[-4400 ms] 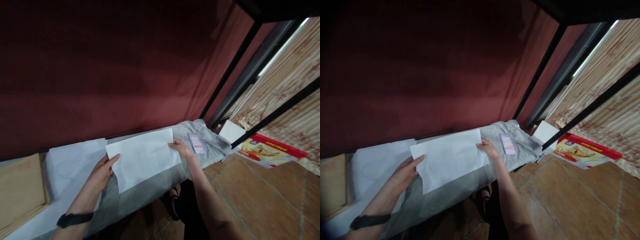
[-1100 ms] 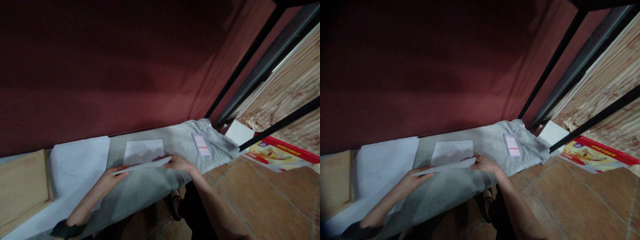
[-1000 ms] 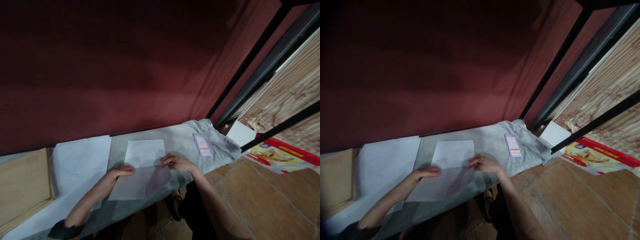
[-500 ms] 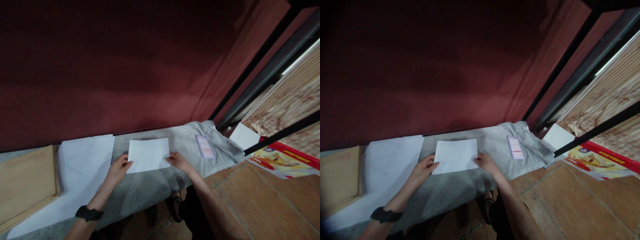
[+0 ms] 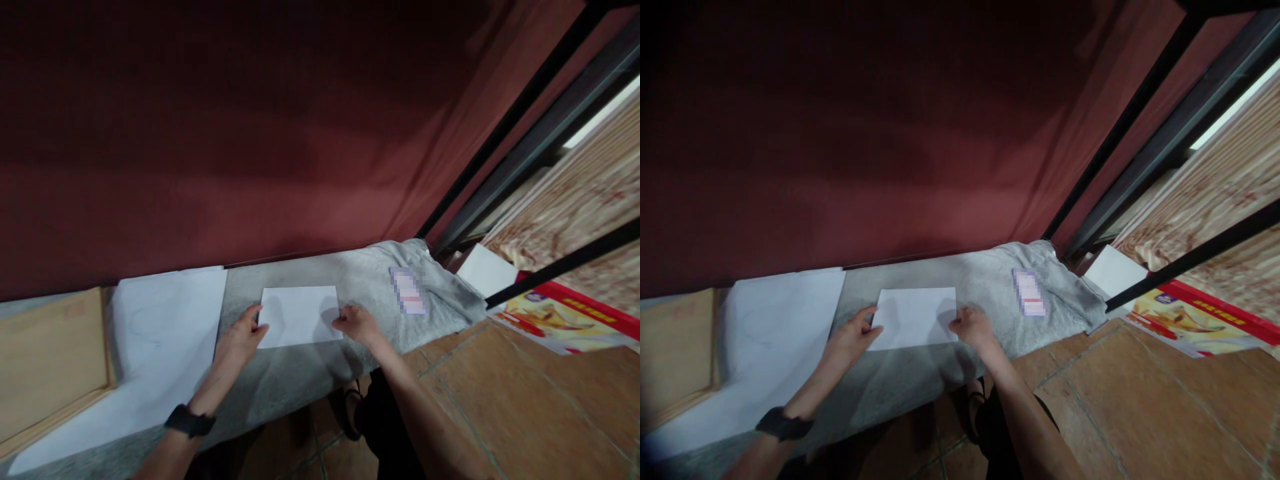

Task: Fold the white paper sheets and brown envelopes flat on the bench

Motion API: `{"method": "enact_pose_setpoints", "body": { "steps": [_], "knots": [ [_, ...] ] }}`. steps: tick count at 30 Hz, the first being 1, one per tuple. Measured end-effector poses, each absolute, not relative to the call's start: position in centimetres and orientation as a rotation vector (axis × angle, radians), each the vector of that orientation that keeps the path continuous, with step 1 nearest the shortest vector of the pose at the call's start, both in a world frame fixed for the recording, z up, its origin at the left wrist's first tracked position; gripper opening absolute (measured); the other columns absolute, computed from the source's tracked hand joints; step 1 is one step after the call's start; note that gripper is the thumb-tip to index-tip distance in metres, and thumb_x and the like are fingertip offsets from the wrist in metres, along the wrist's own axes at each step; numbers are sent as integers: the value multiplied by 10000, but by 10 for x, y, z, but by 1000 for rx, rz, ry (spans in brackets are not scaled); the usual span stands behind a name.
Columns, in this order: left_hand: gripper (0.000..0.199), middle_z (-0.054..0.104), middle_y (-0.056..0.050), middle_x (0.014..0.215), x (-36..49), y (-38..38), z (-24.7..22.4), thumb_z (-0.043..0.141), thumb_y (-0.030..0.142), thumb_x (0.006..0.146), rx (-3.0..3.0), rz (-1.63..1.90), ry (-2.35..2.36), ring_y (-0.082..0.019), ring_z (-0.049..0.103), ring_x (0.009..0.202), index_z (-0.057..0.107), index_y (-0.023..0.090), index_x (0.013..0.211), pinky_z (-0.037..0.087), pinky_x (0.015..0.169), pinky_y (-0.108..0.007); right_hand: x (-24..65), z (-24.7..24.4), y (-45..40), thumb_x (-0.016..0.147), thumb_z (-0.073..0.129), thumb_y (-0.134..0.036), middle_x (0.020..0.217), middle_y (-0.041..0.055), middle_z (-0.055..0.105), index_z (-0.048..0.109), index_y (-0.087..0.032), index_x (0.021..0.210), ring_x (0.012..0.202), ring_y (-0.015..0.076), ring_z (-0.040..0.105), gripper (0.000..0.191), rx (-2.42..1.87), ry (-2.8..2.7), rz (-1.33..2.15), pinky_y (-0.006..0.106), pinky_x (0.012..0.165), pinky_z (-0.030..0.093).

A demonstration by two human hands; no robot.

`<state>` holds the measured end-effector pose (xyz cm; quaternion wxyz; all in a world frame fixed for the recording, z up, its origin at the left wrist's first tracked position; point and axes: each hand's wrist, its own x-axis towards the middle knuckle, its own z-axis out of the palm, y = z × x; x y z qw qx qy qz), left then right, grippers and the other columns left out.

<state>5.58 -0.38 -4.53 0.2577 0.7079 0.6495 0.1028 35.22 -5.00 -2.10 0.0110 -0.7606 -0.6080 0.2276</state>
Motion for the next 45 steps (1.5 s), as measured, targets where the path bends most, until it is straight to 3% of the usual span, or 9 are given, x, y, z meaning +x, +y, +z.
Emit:
{"method": "enact_pose_setpoints", "body": {
  "steps": [4,8,11,18,26,30,35,39,45],
  "knots": [
    [467,717,-151,1093,72,-13,-42,446,337,925,2229,391,1916,-295,670,1032,608,126,1308,503,899,-397,346,-20,-44,951,573,-339,995,122,736,715,-168,1015,971,259,691,231,-2304,-1775,518,326,822,498],
    [522,463,-188,1541,106,-24,-62,374,325,976,2519,653,1720,-340,397,1444,507,132,1442,362,1147,-515,307,-31,-35,1038,434,-302,1316,138,651,577,-149,1339,1243,220,593,367,-1796,-1823,402,343,1050,458],
    [589,360,-183,1614,127,-29,-87,358,251,960,2612,617,1573,-319,256,1525,382,98,1528,273,1214,-540,268,-48,-34,1069,347,-322,1536,142,479,467,-120,1479,1447,230,409,473,-1669,-1948,381,403,1175,365],
    [651,338,-179,1623,126,-30,-102,335,152,928,2612,475,1664,-275,213,1542,284,102,1576,197,1249,-528,253,-69,-34,1083,326,-380,1604,106,380,388,-178,1549,1504,240,313,511,-1818,-2088,271,471,1233,256],
    [645,347,-264,1588,108,-30,-81,325,324,973,2393,421,1941,-339,288,1512,356,-29,1512,256,1217,-518,296,-80,-36,1060,382,-461,1612,172,343,343,-120,1564,1492,314,315,609,-2030,-1971,92,499,1216,228],
    [640,436,-272,1538,97,-27,-70,322,339,971,2358,369,2008,-357,427,1428,401,-46,1476,351,1154,-476,316,-72,-38,1038,442,-412,1560,211,421,371,-72,1534,1423,326,403,605,-2146,-1867,83,482,1166,306],
    [599,671,-234,1256,87,-20,-60,324,319,952,2450,390,1980,-316,628,1153,451,-23,1426,434,1044,-430,332,-52,-31,993,507,-318,1240,190,665,499,-84,1404,1124,276,632,474,-2301,-1703,240,366,966,477],
    [598,664,-231,1220,87,-18,-57,366,309,927,2401,372,1987,-322,621,1132,460,-6,1427,434,1039,-445,331,-45,-25,966,547,-297,1119,156,704,608,-116,1199,1007,246,688,301,-2320,-1689,316,308,866,510],
    [619,597,-208,1280,80,-8,-63,441,314,892,2169,410,1956,-291,631,1115,467,65,1459,489,1003,-389,329,-42,-17,915,539,-187,1090,98,744,606,-175,1206,1015,229,709,299,-2288,-1631,516,287,838,514]
  ]
}}
